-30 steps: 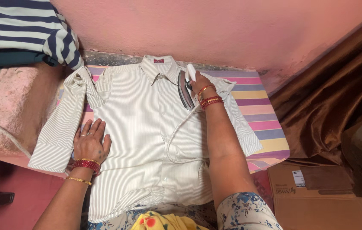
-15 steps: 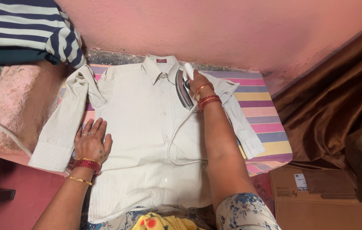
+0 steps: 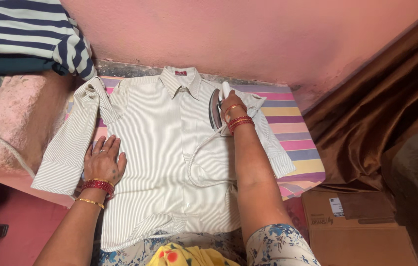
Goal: The person irons a white striped shirt laid on a striped table, using a white electric iron. They smooth the fabric with one hand while moving the iron across the body and sleeves, then flip the shirt to iron the other side.
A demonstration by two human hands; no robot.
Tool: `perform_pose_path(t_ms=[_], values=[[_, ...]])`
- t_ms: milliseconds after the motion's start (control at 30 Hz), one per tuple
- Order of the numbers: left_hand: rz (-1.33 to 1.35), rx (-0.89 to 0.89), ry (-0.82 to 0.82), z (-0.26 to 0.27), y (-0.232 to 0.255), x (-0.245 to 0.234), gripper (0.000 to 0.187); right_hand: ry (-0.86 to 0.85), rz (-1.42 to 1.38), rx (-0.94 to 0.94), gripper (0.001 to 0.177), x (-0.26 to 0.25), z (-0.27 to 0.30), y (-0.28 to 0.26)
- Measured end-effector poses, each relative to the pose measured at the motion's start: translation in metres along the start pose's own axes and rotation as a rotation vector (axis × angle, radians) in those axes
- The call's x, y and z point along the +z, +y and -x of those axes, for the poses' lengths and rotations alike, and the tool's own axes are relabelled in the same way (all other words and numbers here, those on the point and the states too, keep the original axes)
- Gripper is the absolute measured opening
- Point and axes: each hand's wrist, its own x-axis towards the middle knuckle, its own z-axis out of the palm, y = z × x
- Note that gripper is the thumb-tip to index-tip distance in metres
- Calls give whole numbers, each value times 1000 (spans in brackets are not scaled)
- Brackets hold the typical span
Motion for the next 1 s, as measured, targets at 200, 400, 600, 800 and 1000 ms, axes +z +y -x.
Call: perform_pose_path(t_ms=[200,400,600,800,1000], values=[[-11,-4,-6,-1,0,2,54,9,49,1,45,-5,25,18],[21,1,11,-1,-1,5,54,1,145,-246,46,3,67,38],[37,-7,11,-1,1,3,54,-14,128,-445,57,11,84,32],[40,-14,11,-1,2,3,54,-36,139,-460,55,16,67,3],[40,-10,2,-1,1,3,53,-36,147,-404,45,24,34,-26]])
